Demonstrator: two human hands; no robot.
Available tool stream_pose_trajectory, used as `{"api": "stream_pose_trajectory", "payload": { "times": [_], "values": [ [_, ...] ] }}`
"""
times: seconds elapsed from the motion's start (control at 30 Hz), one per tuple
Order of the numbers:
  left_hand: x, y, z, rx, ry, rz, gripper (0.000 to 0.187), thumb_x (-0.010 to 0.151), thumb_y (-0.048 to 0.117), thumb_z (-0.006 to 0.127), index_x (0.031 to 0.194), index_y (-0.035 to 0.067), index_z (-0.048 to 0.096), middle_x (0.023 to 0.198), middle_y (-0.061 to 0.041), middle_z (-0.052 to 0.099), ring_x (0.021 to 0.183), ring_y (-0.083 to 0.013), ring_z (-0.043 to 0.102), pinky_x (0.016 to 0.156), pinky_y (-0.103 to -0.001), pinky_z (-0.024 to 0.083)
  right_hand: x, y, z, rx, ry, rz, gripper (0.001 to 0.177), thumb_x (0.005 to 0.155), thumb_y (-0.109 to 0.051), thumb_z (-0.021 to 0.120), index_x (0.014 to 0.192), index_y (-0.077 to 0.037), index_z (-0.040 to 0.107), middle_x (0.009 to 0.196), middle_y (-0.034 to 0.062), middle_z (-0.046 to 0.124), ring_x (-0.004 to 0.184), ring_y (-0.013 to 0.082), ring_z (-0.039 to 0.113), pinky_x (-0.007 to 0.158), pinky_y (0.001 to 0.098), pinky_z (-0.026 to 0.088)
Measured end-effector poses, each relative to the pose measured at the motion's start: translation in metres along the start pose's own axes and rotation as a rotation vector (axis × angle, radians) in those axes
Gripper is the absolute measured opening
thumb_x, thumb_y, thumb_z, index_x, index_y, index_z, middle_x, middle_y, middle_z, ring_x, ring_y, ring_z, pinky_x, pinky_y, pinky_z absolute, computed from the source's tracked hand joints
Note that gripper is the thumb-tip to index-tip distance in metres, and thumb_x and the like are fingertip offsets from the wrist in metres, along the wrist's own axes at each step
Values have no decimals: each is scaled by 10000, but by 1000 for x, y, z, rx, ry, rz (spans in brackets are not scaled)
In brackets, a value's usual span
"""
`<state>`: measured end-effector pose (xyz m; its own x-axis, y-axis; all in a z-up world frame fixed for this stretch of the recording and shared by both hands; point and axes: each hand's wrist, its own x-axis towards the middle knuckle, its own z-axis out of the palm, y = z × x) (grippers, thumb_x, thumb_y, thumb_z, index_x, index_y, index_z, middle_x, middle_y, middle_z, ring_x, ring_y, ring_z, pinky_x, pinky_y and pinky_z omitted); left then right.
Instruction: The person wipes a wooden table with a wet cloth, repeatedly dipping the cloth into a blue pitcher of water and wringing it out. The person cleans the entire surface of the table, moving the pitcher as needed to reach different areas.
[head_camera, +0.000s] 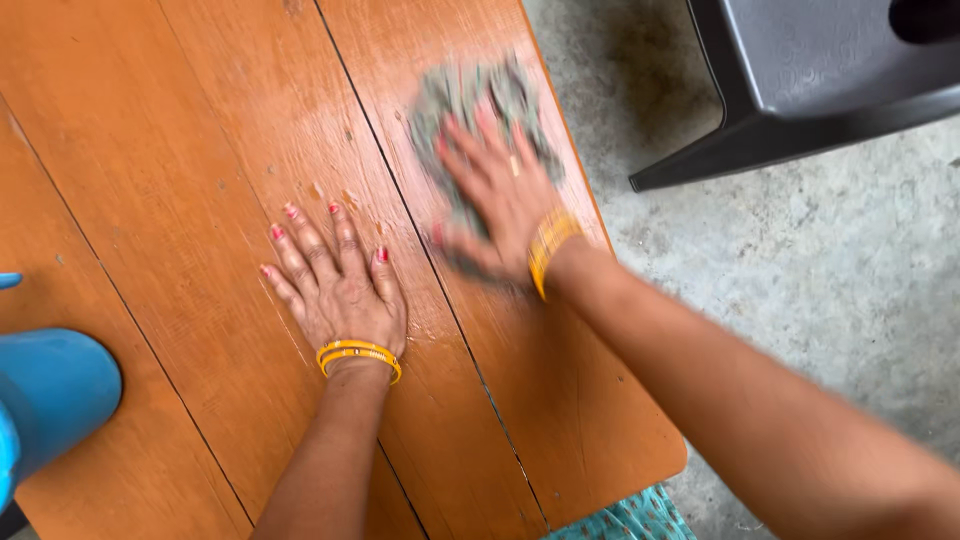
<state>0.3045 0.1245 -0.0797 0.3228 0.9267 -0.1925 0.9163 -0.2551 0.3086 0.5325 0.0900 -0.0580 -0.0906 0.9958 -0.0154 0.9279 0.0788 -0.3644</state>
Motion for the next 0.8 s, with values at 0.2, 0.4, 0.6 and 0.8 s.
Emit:
{"api": "stream_pose_trajectory", "payload": {
  "times": [0.2,0.4,0.6,0.8],
  "values": [
    [50,1,-18,64,-37,168,732,1024,467,421,1653,148,227,1714,-192,56,1578,-374,21,1234,-605,-9,-92,-55,-8,3,-281,-167,691,965,-605,488,1571,-289,388,1701,60,263,1580,312,175,1246,630,57],
    [129,-2,-31,68,-129,351,696,1022,428,423,1643,176,234,1699,-171,110,1555,-373,106,1231,-590,63,17,3,-3,-142,-206,-290,630,991,-546,425,1578,-323,379,1687,-32,239,1567,259,171,1191,718,-2],
    [209,9,-31,24,-16,288,672,986,319,467,1610,141,293,1666,-218,166,1510,-415,151,1171,-599,93,160,72,-5,-153,-243,-227,611,1054,-547,392,1614,-308,339,1711,-54,207,1605,245,116,1260,639,22],
    [224,41,-19,-323,213,83,561,1026,135,389,1581,121,467,1687,-161,370,1582,-371,288,1311,-544,140,159,74,-26,-178,-243,-294,705,979,-545,466,1600,-242,326,1690,28,176,1561,280,103,1245,588,38]
  ]
}}
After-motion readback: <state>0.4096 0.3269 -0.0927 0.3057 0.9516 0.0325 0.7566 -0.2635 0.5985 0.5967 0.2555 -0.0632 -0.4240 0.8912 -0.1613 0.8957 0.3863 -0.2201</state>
